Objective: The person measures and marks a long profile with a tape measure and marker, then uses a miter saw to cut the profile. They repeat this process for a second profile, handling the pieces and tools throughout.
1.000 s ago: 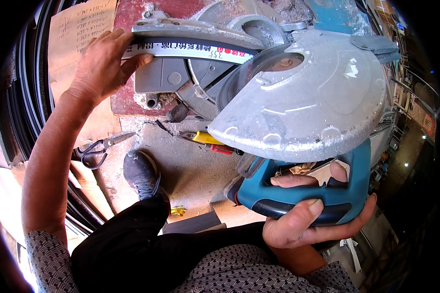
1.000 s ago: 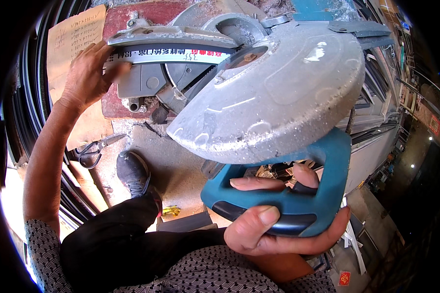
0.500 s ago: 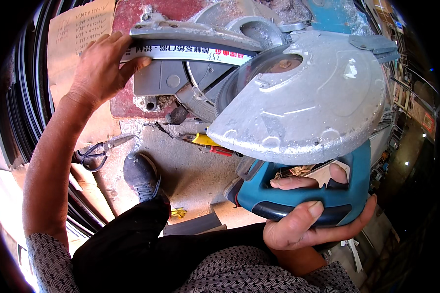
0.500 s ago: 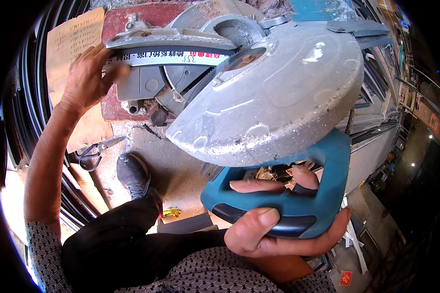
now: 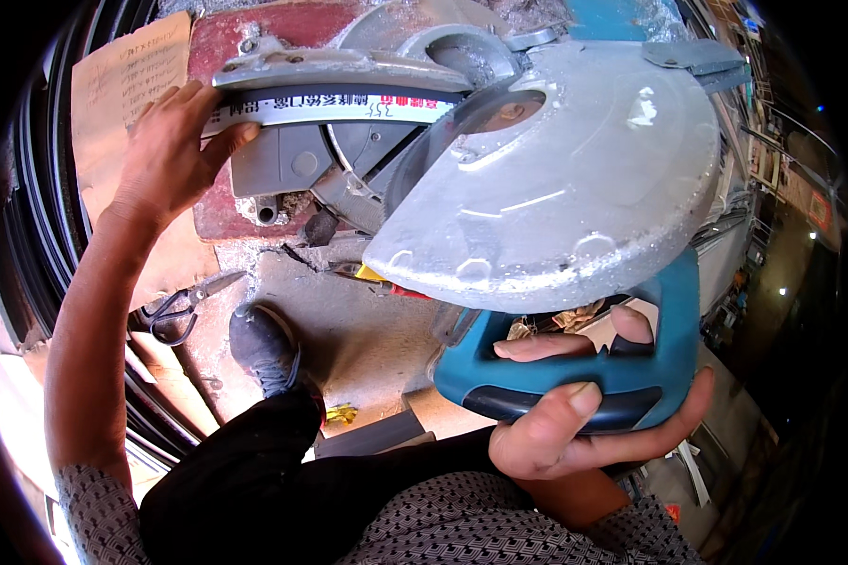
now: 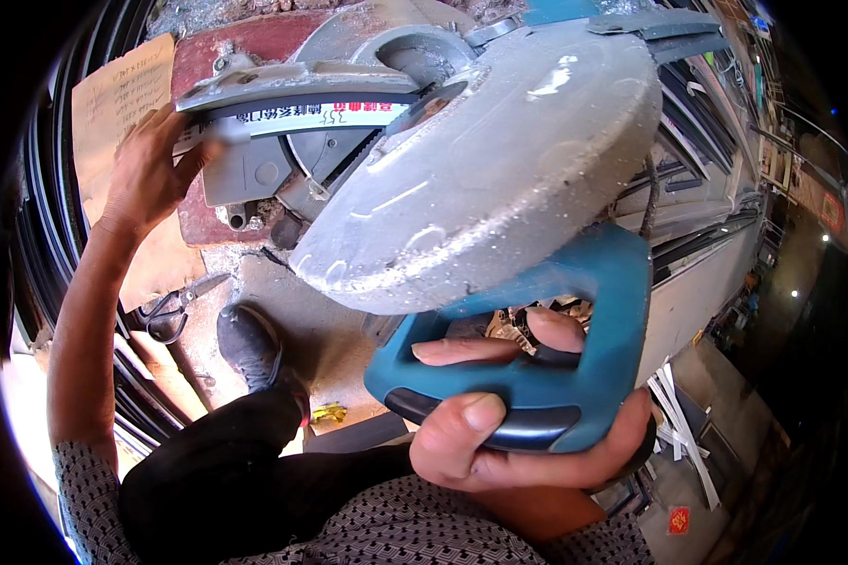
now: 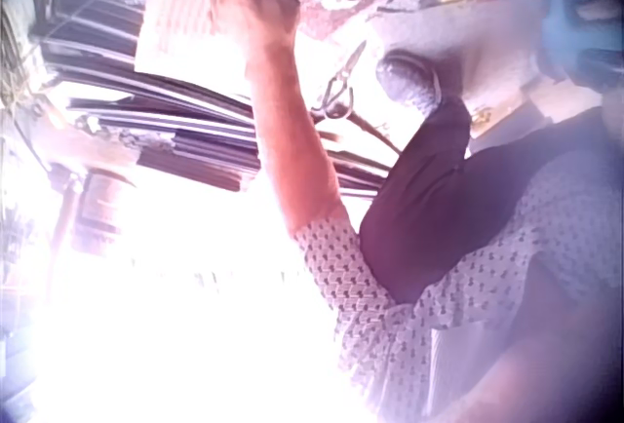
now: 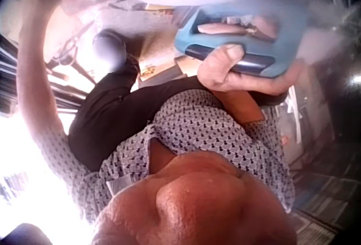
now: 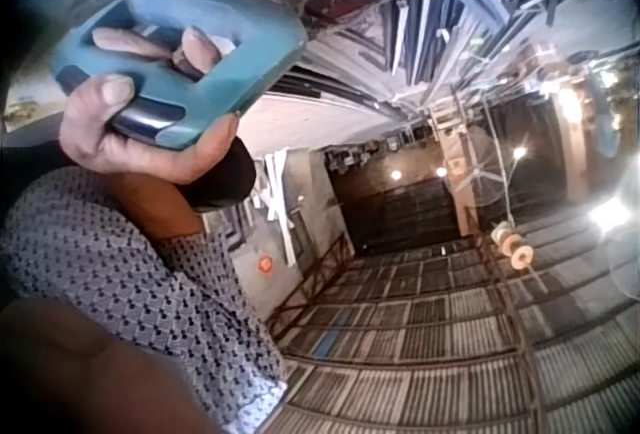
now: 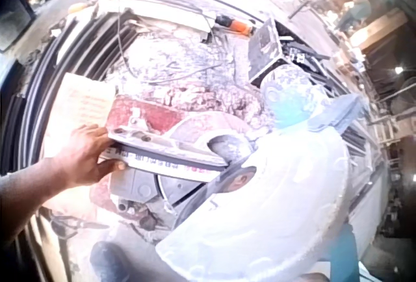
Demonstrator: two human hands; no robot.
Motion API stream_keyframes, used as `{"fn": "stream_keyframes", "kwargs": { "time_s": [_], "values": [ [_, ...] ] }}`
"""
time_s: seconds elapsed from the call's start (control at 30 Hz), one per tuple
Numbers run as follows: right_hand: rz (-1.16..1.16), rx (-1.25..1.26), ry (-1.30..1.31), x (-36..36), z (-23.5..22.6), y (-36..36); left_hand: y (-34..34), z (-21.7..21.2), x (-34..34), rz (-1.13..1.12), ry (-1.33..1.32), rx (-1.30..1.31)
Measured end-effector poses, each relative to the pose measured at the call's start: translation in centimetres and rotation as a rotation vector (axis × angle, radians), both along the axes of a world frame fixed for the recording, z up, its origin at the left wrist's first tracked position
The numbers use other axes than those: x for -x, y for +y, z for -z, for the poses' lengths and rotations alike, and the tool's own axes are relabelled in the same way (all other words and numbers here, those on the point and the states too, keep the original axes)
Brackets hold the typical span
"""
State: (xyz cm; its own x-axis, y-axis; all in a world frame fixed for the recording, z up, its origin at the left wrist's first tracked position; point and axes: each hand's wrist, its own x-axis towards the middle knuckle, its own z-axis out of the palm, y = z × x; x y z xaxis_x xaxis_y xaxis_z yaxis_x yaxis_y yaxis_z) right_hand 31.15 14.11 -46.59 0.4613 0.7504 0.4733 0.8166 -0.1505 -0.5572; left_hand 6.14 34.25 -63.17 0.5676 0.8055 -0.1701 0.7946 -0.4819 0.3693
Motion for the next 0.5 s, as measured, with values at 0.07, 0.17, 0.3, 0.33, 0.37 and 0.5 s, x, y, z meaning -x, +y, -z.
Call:
{"fn": "stream_keyframes", "kwargs": {
  "time_s": [0.07, 0.17, 0.3, 0.33, 0.37, 0.5],
  "values": [
    [-0.03, -0.043, -0.015, -0.3, 0.4, 0.3, 0.1, 0.2, 0.1, 0.004, 0.005, -0.011],
    [-0.057, -0.061, -0.039, -0.8, 0.6, 0.3, 0.2, 0.4, 0.0, 0.013, 0.002, -0.017],
    [-0.085, -0.016, -0.024, -0.9, 0.3, -0.2, 0.2, 0.5, 0.1, 0.022, -0.022, -0.022],
    [-0.124, 0.007, -0.02, -1.4, 0.0, -0.4, 0.2, 0.4, 0.1, 0.022, -0.026, -0.026],
    [-0.14, 0.01, -0.025, -1.5, 0.0, -0.4, 0.1, 0.3, 0.1, 0.02, -0.03, -0.03],
    [-0.146, -0.028, -0.049, -1.6, 0.3, -0.1, 0.1, 0.6, 0.1, 0.015, -0.025, -0.027]
  ]
}}
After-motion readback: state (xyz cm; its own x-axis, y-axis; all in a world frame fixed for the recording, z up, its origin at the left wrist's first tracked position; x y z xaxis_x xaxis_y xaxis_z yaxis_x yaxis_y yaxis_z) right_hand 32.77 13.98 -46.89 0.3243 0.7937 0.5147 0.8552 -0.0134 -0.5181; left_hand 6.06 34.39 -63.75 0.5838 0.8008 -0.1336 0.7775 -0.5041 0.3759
